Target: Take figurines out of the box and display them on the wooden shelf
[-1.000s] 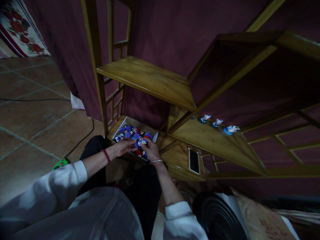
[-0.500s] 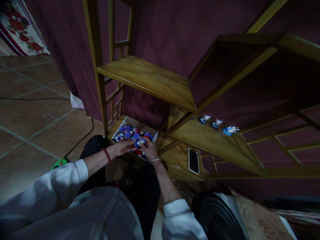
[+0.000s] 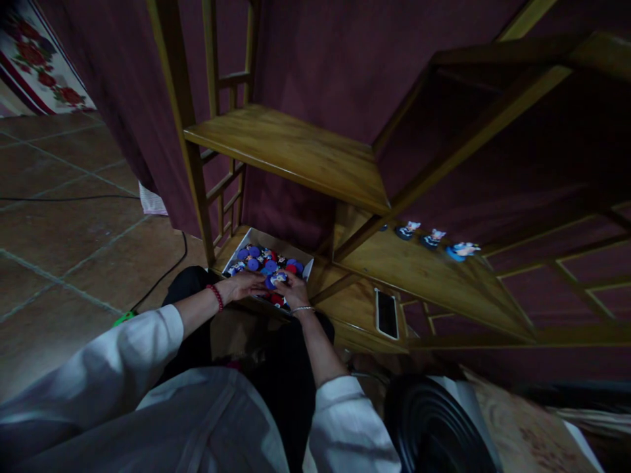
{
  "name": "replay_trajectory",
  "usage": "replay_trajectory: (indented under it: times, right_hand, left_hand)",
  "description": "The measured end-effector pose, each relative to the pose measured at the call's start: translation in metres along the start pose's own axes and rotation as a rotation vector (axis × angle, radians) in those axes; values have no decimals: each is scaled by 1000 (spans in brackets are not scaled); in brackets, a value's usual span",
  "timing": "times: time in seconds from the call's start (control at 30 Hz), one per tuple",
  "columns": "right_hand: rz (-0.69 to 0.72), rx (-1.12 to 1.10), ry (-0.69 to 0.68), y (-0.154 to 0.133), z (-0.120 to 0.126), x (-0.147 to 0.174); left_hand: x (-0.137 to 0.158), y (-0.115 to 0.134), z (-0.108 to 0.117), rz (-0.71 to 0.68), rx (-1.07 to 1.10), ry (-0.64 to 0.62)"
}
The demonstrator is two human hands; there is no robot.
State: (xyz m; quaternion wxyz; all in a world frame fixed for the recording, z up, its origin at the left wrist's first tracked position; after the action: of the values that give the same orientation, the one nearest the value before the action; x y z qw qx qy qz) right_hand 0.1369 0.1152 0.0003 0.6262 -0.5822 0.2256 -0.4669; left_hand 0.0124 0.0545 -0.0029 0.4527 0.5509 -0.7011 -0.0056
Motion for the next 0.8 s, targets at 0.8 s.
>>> replay_trajectory:
  times: [0.8]
  right_hand:
    - [10,136,66,51,13,-9]
  left_hand:
    - [-52,-25,0,214,-289,-108]
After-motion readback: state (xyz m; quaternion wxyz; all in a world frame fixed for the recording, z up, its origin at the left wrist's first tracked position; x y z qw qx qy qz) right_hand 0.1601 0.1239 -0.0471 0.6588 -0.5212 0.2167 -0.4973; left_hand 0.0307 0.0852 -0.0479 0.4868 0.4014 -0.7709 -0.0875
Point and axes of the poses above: each hand's wrist, its own x-axis away from the middle knuckle, its own z-axis out of the back of the hand, y = z × x, the point moved 4 cm from there along -x, towards the middle knuckle, and after that the axes turned 15 degrees about x, right-handed, at the moved point
